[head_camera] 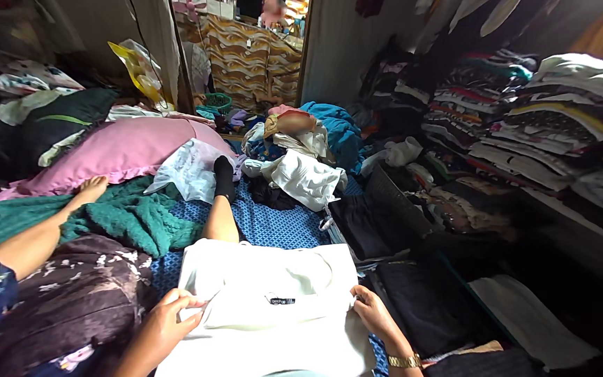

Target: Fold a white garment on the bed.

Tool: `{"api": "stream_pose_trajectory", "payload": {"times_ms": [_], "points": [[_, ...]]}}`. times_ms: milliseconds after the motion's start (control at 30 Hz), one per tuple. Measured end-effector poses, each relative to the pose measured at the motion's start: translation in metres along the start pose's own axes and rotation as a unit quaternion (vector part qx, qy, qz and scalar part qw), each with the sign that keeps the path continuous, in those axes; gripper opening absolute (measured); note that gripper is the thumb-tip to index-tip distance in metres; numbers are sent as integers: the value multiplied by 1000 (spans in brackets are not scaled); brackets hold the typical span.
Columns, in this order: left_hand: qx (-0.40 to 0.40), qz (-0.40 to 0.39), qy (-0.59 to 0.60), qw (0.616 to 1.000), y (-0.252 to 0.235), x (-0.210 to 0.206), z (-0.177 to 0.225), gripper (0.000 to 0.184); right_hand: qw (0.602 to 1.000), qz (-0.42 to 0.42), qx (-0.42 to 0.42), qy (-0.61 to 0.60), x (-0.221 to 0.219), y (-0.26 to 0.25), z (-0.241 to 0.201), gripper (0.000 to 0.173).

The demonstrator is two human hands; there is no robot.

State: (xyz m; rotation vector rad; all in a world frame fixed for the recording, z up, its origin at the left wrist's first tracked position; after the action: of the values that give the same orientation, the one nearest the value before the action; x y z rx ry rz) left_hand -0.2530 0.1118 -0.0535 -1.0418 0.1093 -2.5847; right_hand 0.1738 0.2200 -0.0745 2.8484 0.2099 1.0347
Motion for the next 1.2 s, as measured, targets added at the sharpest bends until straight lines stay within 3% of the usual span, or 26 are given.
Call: {"api": "stream_pose_trajectory", "payload": {"times_ms": [200,367,567,767,1000,1200], "points": [[-3,5,6,1000,1,0,2,18,984,30,-1,-178,-2,-4,13,12],[-1,5,7,1000,0,0,0,18,944,41,20,-327,-2,-7,22,21],[-11,5,21,1000,0,0,-4,19,924,52,10,-379,0,-8,31,23],[-30,6,59,998,0,1,-13,51,920,59,-20,-387,-1,-8,38,19],[-42,-37,42,998,1,2,-14,54,910,58,-28,-410,-4,-10,48,15],[-29,-19,45,998,-1,2,-15,38,908,57,-34,-413,-4,-7,49,16]]}}
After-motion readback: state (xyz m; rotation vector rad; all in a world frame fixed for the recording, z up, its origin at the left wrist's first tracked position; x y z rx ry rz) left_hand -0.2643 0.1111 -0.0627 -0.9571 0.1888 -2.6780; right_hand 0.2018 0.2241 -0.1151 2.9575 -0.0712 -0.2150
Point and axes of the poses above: each hand's wrist, its own y-axis away from the middle knuckle, its own x-axis out of the back of the hand, z = x × y, the point moved 9 cm from there along -y, towards the middle knuckle, and after that the axes turned 7 degrees about z, right-handed, at the moved point
